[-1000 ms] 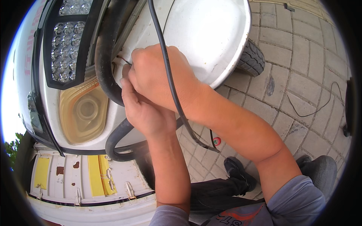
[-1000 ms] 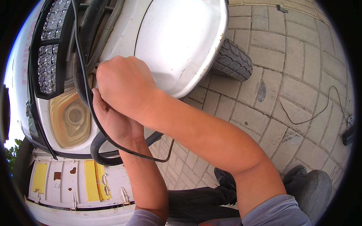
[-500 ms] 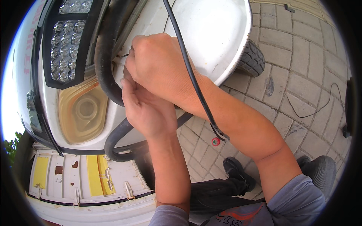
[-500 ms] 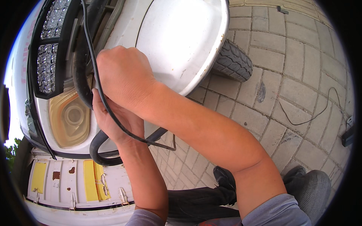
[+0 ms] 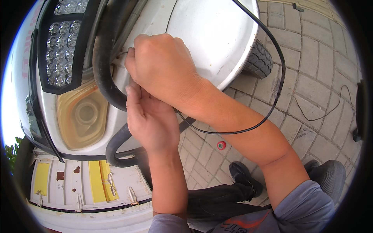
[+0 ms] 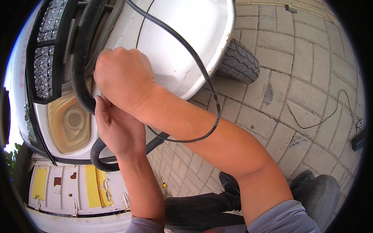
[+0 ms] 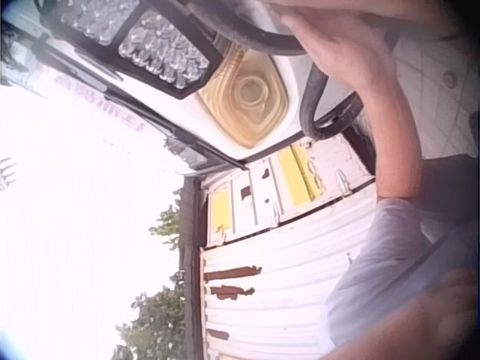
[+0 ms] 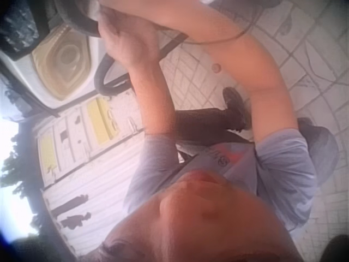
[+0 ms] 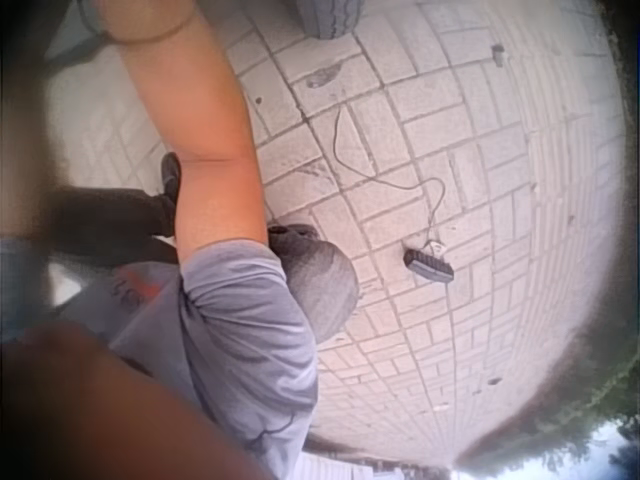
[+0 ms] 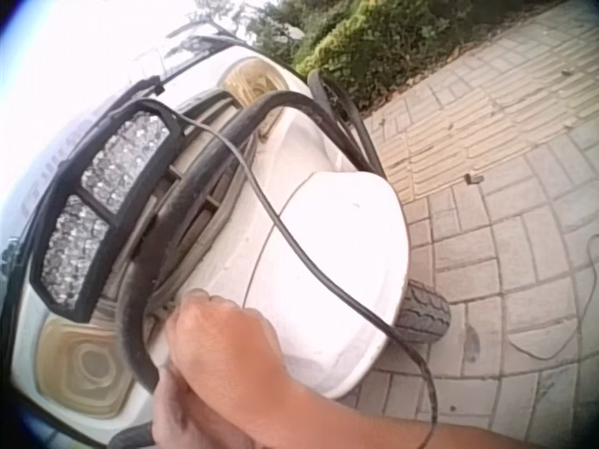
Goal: The person uses a cordless drill to remove screws from the front of a white three-wheeled vehicle, then routes a black power cable through the front bumper and into the cabin. They connect the cable to an internal harness and secure the LED light bar to the front bumper with zip ties.
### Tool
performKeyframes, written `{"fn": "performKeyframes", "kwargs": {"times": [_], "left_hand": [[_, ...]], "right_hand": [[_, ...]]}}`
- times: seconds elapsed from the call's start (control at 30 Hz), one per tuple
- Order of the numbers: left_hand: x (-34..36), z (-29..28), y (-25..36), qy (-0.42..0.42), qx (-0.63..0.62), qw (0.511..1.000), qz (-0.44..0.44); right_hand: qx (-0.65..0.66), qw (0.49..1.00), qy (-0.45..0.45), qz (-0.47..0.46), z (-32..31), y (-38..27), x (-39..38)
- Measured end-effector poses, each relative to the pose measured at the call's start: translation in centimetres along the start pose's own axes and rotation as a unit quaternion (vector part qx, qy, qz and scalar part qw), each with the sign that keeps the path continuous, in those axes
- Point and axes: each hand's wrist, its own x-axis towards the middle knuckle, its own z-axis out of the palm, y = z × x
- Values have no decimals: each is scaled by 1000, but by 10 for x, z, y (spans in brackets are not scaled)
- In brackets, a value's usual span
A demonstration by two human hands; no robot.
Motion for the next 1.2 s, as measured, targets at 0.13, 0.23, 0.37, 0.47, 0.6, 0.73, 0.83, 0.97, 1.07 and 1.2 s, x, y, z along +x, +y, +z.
{"fn": "performKeyframes", "kwargs": {"times": [0.13, 0.23, 0.37, 0.47, 0.6, 0.73, 0.83, 0.97, 1.07, 1.2], "left_hand": [[-22, -7, 8, -6, 75, 997, -18], [-62, -28, 19, 3, 103, 994, -46], [-102, -49, 10, 67, 138, 984, -86], [-107, -58, 1, 108, 128, 979, -115], [-105, -64, -4, 94, 123, 981, -113], [-109, -66, -1, 89, 122, 982, -111], [-111, -66, 3, 90, 123, 982, -109], [-116, -67, 5, 93, 126, 982, -110], [-117, -67, 6, 87, 125, 983, -104], [-118, -67, 8, 90, 127, 982, -103]], "right_hand": [[-11, 1000, 16, -5, 1, 4, 4], [-76, 997, -20, -23, 2, -2, 2], [-58, 997, -12, -44, 3, -5, -3], [-49, 997, -14, -55, 4, -5, -5], [-62, 995, -14, -72, 4, -2, -4], [-89, 993, -8, -79, 3, -4, 1], [-83, 992, 2, -98, 7, -2, 5], [-77, 991, -1, -107, 12, 2, 1], [-74, 992, 7, -100, 15, 5, 2], [-81, 993, -24, -79, 22, 4, 2]]}}
